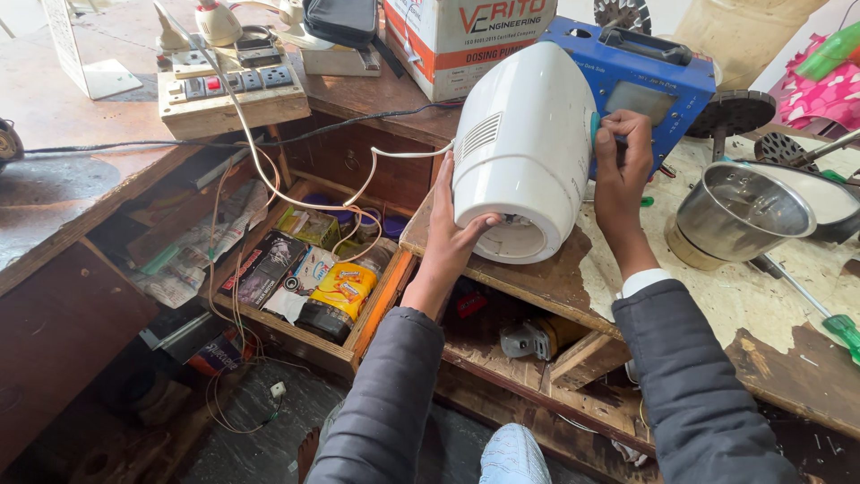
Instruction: The person assembles a white and teal blender by inserting a blade assembly into the base, attaching a stainless steel jar, and operating the control knob. They repeatedly attach and detach the jar, tilt the base to inspect the underside, and toggle a nearby power strip while testing the appliance.
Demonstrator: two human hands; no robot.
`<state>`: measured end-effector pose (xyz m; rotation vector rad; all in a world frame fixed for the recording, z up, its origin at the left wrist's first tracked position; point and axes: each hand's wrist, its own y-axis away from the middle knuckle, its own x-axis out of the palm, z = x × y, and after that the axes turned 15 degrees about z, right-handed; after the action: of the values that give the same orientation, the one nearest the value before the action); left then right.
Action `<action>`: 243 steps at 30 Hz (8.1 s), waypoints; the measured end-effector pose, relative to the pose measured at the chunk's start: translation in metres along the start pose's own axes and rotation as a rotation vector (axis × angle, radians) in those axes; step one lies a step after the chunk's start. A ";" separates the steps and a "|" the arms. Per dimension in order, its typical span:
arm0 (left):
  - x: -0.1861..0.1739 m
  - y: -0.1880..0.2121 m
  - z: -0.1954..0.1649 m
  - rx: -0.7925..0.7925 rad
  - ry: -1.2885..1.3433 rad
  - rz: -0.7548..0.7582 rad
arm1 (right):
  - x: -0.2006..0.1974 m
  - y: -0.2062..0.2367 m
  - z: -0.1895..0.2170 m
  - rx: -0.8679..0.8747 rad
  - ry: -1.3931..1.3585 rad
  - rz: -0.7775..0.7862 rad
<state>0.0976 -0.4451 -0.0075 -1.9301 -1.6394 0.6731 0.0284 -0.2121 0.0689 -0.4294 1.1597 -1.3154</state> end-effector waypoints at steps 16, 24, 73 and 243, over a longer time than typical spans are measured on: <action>0.001 -0.005 -0.017 -0.058 -0.090 0.026 | 0.014 0.004 -0.013 0.212 -0.012 -0.147; 0.000 -0.004 -0.016 -0.072 -0.138 0.030 | 0.014 0.005 -0.013 0.199 0.026 -0.135; -0.001 -0.002 -0.014 -0.072 -0.142 0.048 | 0.003 -0.002 0.003 0.037 0.264 -0.103; -0.001 -0.001 -0.016 -0.049 0.004 0.067 | -0.012 0.011 0.012 0.105 0.286 0.068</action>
<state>0.1070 -0.4467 0.0053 -2.0277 -1.6096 0.6603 0.0463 -0.2026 0.0702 -0.1258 1.3215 -1.4018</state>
